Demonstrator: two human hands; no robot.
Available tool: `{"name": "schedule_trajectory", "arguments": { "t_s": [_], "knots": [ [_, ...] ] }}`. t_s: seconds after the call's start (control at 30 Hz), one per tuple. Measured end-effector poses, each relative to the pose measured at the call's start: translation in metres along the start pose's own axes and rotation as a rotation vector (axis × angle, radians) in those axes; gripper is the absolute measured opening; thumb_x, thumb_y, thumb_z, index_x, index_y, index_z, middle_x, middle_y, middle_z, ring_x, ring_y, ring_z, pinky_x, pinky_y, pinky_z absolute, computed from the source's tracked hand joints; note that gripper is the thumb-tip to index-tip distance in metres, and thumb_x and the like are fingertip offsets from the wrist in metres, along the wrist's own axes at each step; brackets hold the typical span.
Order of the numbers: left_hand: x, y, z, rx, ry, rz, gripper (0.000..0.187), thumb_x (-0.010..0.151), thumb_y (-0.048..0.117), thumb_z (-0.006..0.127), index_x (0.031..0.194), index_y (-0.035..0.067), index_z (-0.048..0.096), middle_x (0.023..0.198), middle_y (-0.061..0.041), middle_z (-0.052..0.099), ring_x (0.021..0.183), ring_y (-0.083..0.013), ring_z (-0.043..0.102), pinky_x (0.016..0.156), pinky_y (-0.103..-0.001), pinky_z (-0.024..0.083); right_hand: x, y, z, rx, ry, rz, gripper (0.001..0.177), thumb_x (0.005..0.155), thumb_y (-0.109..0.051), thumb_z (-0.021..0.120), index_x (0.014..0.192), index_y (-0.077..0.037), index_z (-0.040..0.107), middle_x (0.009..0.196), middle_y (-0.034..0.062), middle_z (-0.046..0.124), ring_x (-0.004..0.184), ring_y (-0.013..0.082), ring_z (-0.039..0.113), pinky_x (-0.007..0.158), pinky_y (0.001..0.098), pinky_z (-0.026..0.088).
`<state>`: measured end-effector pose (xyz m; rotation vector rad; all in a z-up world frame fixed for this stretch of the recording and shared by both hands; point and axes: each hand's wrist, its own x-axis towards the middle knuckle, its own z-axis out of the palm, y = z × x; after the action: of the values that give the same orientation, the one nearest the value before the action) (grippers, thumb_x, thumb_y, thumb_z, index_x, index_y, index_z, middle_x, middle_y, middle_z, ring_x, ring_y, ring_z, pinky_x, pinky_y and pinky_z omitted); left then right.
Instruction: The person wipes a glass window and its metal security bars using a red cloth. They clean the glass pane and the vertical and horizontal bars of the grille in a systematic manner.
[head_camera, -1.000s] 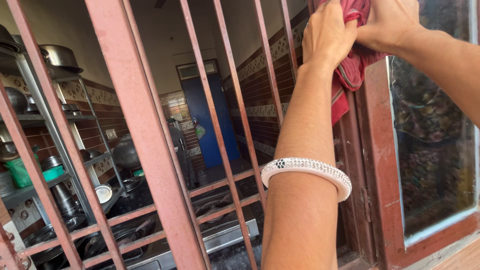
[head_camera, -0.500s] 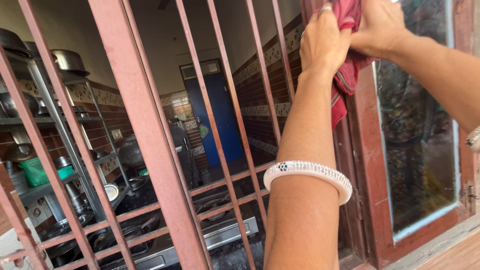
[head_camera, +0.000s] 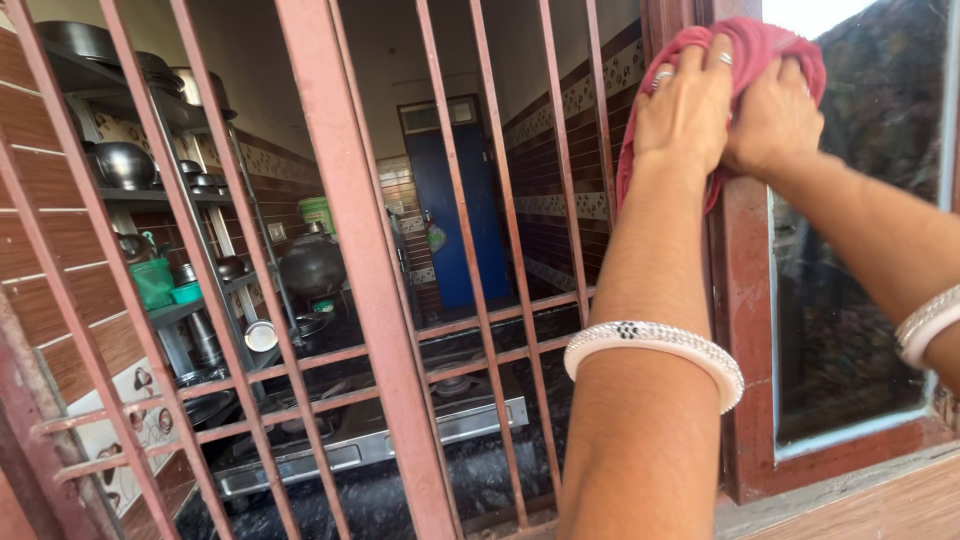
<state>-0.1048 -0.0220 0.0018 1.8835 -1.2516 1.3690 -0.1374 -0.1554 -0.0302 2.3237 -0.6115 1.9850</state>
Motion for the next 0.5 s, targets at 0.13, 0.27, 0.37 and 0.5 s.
{"name": "schedule_trajectory", "arguments": {
  "t_s": [0.13,0.27,0.37,0.5],
  "knots": [
    [-0.007,0.004,0.013,0.117,-0.029,0.049,0.07,0.094,0.014,0.061,0.157,0.025,0.032,0.159,-0.007,0.041,0.149,-0.031,0.041,0.115,-0.056,0.044,-0.012,-0.002,0.009,0.032,-0.111,0.212,0.089,0.082,-0.042,0.083,0.144,0.008,0.044,0.142,0.031,0.05,0.125,0.0487,0.057,0.095,0.0585,0.05],
    [-0.006,0.004,0.01,0.263,-0.076,0.092,0.073,0.094,0.018,0.059,0.159,0.028,0.027,0.162,-0.001,0.034,0.153,-0.0267,0.033,0.118,-0.055,0.039,0.001,0.004,0.033,0.025,-0.047,0.197,0.081,0.088,-0.046,0.081,0.135,0.014,0.053,0.142,0.0329,0.048,0.128,0.0495,0.052,0.096,0.0577,0.049],
    [-0.001,-0.002,0.006,0.349,-0.103,0.151,0.069,0.099,0.02,0.054,0.161,0.03,0.025,0.162,0.005,0.034,0.155,-0.0202,0.029,0.12,-0.055,0.037,0.009,0.014,0.057,-0.009,0.037,0.14,0.075,0.09,-0.043,0.08,0.134,0.013,0.056,0.142,0.0366,0.046,0.127,0.0527,0.049,0.096,0.0569,0.049],
    [0.007,-0.005,0.005,0.387,-0.097,0.202,0.067,0.097,0.021,0.054,0.157,0.032,0.026,0.163,0.006,0.031,0.153,-0.0205,0.026,0.118,-0.056,0.035,0.017,0.026,0.063,-0.097,0.027,0.069,0.074,0.089,-0.041,0.081,0.137,0.009,0.059,0.138,0.0421,0.046,0.123,0.0556,0.051,0.101,0.0563,0.047]
  ]
}}
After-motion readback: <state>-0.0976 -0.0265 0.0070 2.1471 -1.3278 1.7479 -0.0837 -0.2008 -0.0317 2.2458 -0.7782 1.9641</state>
